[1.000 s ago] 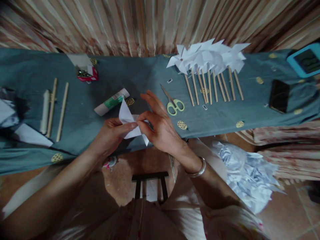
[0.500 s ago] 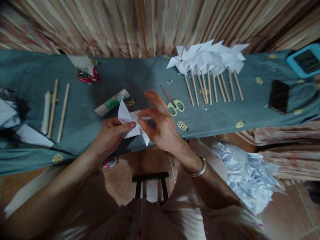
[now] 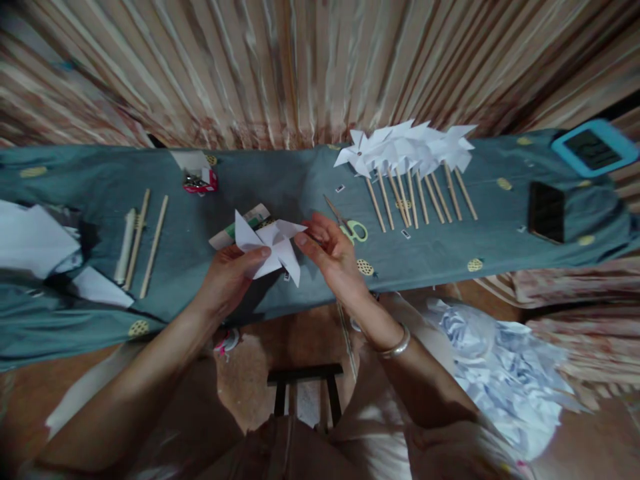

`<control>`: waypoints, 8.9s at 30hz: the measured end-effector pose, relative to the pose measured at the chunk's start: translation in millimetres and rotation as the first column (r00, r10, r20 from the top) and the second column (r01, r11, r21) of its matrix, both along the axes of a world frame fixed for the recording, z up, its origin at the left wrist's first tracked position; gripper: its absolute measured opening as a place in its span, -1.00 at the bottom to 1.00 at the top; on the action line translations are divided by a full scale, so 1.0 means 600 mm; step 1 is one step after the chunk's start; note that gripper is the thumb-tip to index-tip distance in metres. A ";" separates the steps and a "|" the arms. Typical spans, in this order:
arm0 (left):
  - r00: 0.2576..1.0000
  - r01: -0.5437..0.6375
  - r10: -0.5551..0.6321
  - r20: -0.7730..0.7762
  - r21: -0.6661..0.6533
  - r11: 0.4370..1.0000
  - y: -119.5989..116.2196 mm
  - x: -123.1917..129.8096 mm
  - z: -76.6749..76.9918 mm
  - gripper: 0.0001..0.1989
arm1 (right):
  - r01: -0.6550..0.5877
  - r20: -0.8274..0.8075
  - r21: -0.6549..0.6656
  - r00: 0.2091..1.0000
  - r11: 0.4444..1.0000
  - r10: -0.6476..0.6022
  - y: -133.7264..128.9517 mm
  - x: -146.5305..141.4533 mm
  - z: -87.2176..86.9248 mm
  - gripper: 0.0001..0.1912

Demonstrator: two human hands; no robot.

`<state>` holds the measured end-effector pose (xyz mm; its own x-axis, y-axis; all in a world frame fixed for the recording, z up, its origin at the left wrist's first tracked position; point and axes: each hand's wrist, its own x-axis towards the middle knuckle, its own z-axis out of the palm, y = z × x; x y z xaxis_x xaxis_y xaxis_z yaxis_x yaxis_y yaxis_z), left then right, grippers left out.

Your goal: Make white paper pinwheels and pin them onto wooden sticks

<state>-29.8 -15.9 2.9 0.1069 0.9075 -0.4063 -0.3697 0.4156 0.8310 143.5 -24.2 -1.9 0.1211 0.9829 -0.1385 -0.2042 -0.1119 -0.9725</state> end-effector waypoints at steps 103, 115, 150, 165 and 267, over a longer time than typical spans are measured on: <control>0.983 -0.183 0.183 -0.001 -0.018 0.983 0.018 -0.070 0.027 -0.74 | -0.207 0.255 0.171 0.954 0.963 0.160 0.166 -0.112 -0.004 -0.80; 0.973 -0.228 0.228 0.024 0.003 0.974 0.017 -0.112 0.024 -0.75 | -0.635 0.953 0.258 0.291 0.728 -0.083 0.302 -0.236 -0.011 -0.87; 0.975 -0.220 0.220 -0.015 0.006 0.975 0.015 -0.106 0.025 -0.77 | -0.740 0.996 0.079 0.079 0.668 -0.030 0.343 -0.285 -0.040 -0.69; 0.973 -0.230 0.230 -0.020 -0.026 0.973 0.016 -0.103 0.033 -0.77 | -0.755 0.996 0.085 0.074 0.650 -0.044 0.343 -0.294 -0.033 -0.68; 0.960 -0.271 0.276 -0.036 0.109 0.956 0.052 -0.044 0.028 -0.83 | -0.349 0.899 0.181 0.438 0.920 -0.011 0.028 -0.032 -0.059 -0.88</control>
